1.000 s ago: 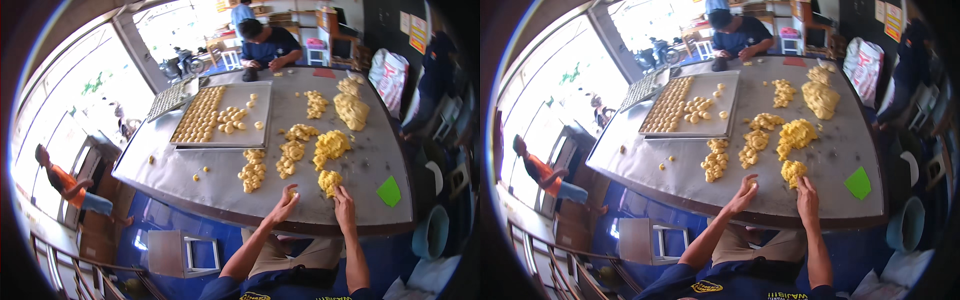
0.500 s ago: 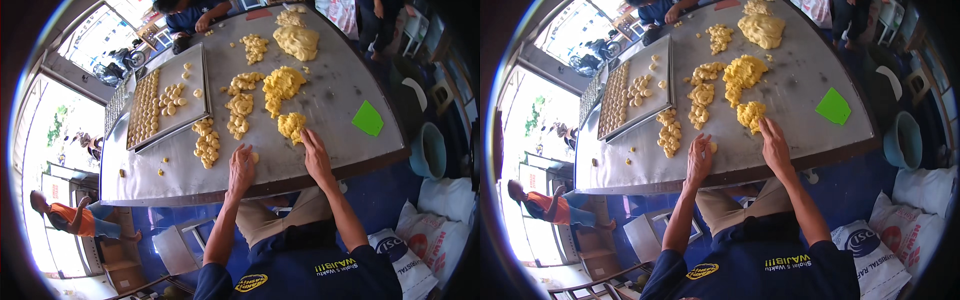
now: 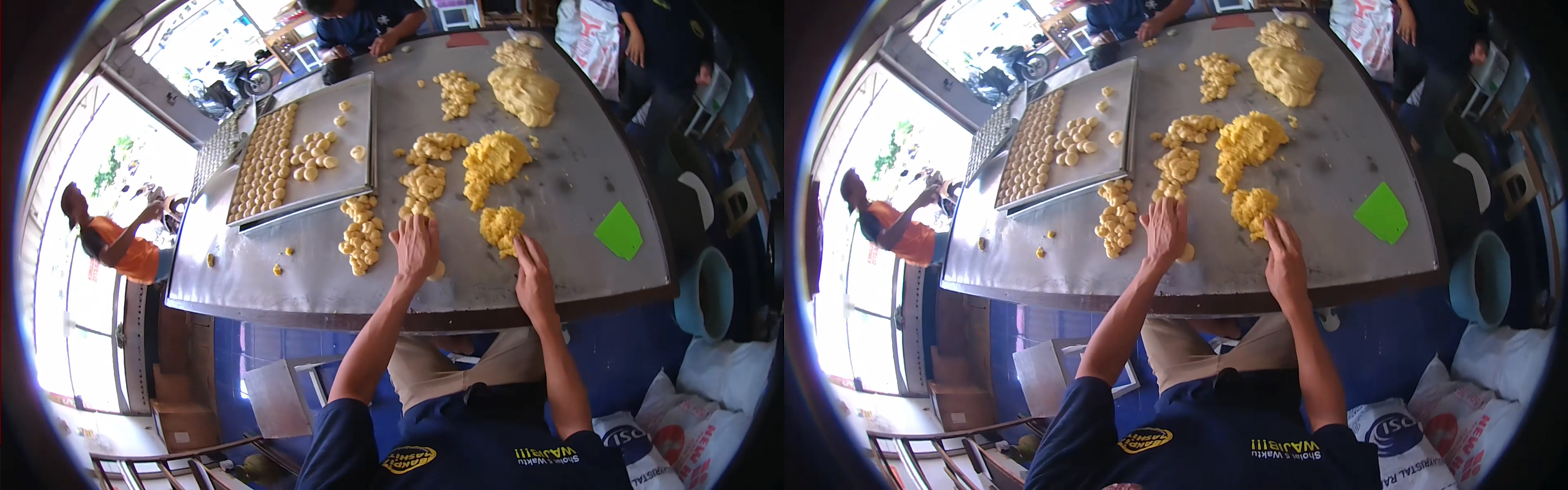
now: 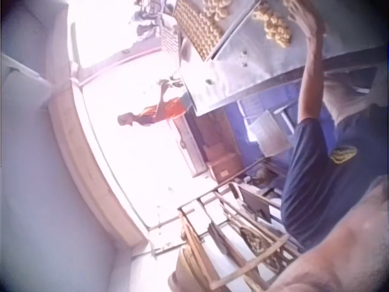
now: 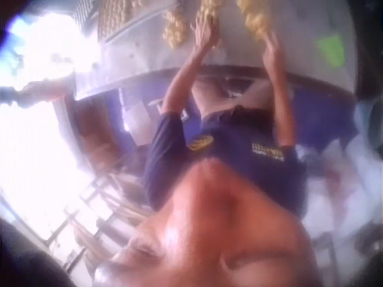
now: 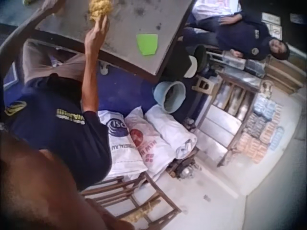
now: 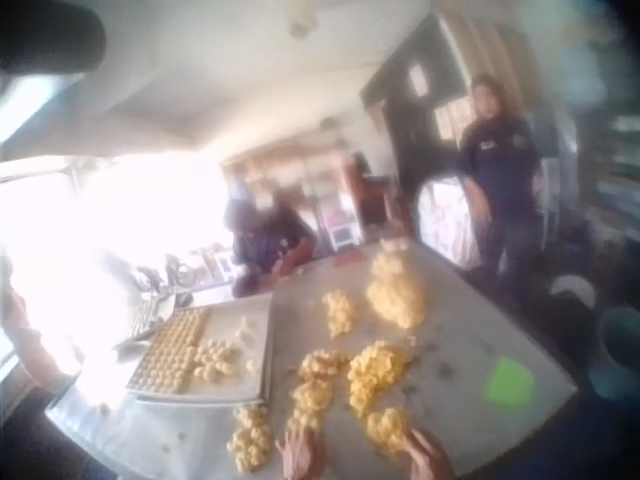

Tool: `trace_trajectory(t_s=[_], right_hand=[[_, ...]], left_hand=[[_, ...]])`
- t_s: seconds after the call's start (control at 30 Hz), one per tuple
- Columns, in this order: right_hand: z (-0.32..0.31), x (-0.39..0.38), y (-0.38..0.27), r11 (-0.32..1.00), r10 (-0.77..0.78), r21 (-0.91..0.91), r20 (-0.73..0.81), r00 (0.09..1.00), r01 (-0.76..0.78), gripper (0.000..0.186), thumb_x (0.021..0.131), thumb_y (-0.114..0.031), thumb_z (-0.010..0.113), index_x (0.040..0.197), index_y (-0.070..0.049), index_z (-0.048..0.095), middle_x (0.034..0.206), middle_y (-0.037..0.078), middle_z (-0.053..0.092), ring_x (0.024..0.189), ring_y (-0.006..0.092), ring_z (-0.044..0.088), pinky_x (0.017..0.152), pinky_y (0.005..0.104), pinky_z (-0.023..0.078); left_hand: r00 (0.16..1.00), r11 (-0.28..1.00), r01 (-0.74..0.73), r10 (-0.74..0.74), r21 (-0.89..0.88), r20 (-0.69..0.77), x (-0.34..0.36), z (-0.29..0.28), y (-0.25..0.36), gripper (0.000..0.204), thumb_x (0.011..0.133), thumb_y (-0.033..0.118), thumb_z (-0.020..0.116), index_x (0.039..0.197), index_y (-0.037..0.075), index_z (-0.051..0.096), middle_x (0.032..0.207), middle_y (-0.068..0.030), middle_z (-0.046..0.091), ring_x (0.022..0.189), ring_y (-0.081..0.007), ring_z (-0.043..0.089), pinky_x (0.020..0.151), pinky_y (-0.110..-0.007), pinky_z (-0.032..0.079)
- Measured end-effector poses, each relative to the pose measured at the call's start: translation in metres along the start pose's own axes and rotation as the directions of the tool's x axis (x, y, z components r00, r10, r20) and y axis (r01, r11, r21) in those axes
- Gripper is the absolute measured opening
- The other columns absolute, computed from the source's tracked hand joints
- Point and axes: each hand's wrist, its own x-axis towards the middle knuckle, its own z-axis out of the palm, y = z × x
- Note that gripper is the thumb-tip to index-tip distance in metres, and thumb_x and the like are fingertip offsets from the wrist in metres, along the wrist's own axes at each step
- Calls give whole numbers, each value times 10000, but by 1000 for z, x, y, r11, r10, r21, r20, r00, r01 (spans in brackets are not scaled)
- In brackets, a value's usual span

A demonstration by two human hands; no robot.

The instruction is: The person shapes and rolls pieces of dough into balls by hand on a metal table alongside coworkers.

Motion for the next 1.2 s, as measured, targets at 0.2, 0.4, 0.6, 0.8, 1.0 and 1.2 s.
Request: trace_trajectory(t_s=[0.2,0.4,0.6,0.8,1.0,1.2], right_hand=[[0,0,5,999,-29,21,49,998,28,548,910,121,565,1446,12,532,1486,199,513,1376,392,486,1131,451,437],[0,-1,7,999,31,-7,21,999,-31,490,948,73,571,1434,10,562,1478,198,534,1350,394,514,1117,450,442],[4,-1,-1,999,33,24,41,999,-34,495,949,48,590,1442,5,558,1481,196,534,1350,388,513,1120,444,443],[-1,0,10,1000,31,-1,14,999,-31,529,922,47,613,1445,-17,566,1478,201,535,1352,391,508,1121,434,440],[4,-4,9,995,-17,96,-14,1000,19,532,912,15,642,1438,0,562,1435,224,552,1319,417,520,1125,445,429],[-5,-12,25,997,21,72,-53,998,-17,486,913,-15,653,1393,12,586,1413,226,559,1309,411,528,1122,449,435]], left_hand=[[978,979,-193,198,-70,72,-75,-62,9,231,963,197,636,1174,104,621,1169,-122,631,1122,-341,583,927,-522,445],[984,907,39,-108,-420,-142,-30,-113,-40,425,863,128,804,1251,91,637,969,-99,708,862,-171,726,740,-345,561],[834,797,398,-521,-455,-182,19,-100,-176,356,989,288,682,1217,16,651,1123,-170,734,1004,-292,720,869,-421,560],[764,763,645,-642,-40,63,61,-45,-166,805,937,675,590,1322,-32,592,1363,-244,625,1381,-407,485,1120,-506,390],[816,827,561,-560,-36,-147,79,-22,-134,789,851,565,680,1298,-76,575,1310,-215,580,1310,-384,520,1092,-466,417],[759,785,585,-443,-203,477,94,-22,-133,637,821,539,684,1133,-15,707,1206,-257,688,1095,-388,678,953,-469,534]])
